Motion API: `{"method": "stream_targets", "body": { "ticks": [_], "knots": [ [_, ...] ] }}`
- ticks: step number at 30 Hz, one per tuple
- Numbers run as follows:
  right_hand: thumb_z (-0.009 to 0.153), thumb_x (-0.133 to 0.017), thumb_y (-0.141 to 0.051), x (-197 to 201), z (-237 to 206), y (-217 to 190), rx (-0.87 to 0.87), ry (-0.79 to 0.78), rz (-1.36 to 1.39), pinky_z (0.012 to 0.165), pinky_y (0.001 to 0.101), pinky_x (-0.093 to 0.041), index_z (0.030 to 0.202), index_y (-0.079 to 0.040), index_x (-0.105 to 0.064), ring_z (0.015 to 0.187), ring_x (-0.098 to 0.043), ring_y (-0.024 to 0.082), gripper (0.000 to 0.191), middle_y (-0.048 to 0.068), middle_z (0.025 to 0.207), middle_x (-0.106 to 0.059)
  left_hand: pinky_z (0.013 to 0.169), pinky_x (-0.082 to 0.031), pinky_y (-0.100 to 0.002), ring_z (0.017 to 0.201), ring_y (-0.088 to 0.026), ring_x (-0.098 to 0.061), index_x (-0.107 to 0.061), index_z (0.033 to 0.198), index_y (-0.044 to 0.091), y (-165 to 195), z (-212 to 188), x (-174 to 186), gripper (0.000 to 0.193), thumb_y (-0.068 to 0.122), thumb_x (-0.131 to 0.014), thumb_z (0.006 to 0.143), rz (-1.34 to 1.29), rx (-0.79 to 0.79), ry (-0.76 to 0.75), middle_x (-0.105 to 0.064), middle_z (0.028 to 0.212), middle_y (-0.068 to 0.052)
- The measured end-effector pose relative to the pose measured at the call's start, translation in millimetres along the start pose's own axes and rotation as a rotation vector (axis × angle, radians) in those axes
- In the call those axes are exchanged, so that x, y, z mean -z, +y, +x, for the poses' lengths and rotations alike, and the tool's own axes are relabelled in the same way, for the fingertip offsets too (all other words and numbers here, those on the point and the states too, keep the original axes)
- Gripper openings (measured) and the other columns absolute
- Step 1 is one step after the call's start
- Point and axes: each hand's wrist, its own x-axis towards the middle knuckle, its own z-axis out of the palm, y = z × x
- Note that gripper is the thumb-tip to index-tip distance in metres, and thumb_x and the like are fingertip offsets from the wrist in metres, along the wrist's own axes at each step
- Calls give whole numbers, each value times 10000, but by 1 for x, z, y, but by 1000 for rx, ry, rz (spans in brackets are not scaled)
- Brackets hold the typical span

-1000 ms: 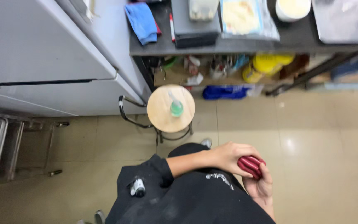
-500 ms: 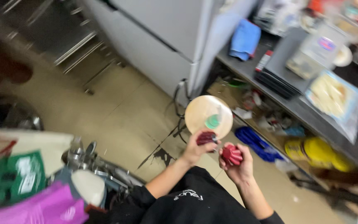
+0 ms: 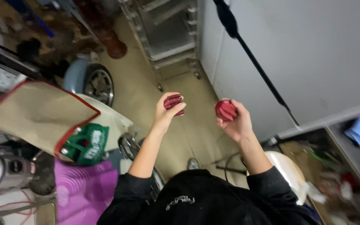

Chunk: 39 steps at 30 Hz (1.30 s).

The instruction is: The person takes small pieces of dough from a bowl and pinches and rolls them by hand into flattened rounds. They place the shaped dough pieces onto a metal tray, brush them with egg wash using a pastry brush, and press a dough piece into a flower-shaped mold.

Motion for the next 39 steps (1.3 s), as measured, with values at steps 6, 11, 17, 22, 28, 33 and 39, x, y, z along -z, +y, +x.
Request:
{"method": "stream_targets", "body": {
  "ticks": [6,11,17,22,28,33,39],
  "knots": [
    [951,-652,-341,-60,188,-17,62,-105,-51,704,331,-558,1133,-102,-621,823,-651,223,302,149,1131,-740,695,-606,-301,877,-129,-690,-617,1164,37,37,127,83,423,94,-838,808,154,-74,91,-705,1035,-50],
    [912,-659,-311,-94,348,-36,104,-143,-110,714,353,-575,1203,-203,-589,910,-694,167,318,48,1064,-697,708,-610,-288,866,-124,-722,-623,1144,35,61,248,134,422,127,-851,801,377,-152,114,-744,1032,-61],
    [872,-651,-407,-134,540,-94,209,-45,-290,567,315,-519,1119,-129,-679,770,-705,175,372,78,956,-744,816,-585,-375,937,-258,-755,-604,1068,49,89,420,160,538,290,-919,705,947,-293,275,-773,1000,-149],
    [842,-641,-443,-180,655,-131,290,-55,-308,490,295,-432,1004,-146,-695,671,-660,174,343,57,832,-738,824,-550,-456,939,-402,-694,-506,1081,36,106,557,173,581,271,-862,686,1168,-249,284,-701,964,-214],
    [832,-765,-551,-222,752,-143,20,10,-73,605,325,-470,964,-172,-621,838,-714,195,427,13,890,-700,784,-551,-497,916,-447,-673,-499,1087,29,95,660,195,582,232,-836,658,1307,-213,274,-668,989,-237],
    [756,-748,-626,-226,796,-148,87,5,-380,643,346,-561,1038,-177,-646,803,-669,183,539,0,946,-684,784,-564,-499,927,-448,-677,-547,1093,38,84,708,211,567,229,-848,652,1380,-124,206,-671,1005,-233],
    [746,-935,-315,-213,838,-141,603,-113,-983,811,330,-548,1107,-126,-539,925,-626,167,569,10,1005,-620,791,-570,-506,962,-428,-679,-596,1095,39,73,737,222,588,243,-894,630,1510,-12,165,-654,1071,-212]
  ]
}}
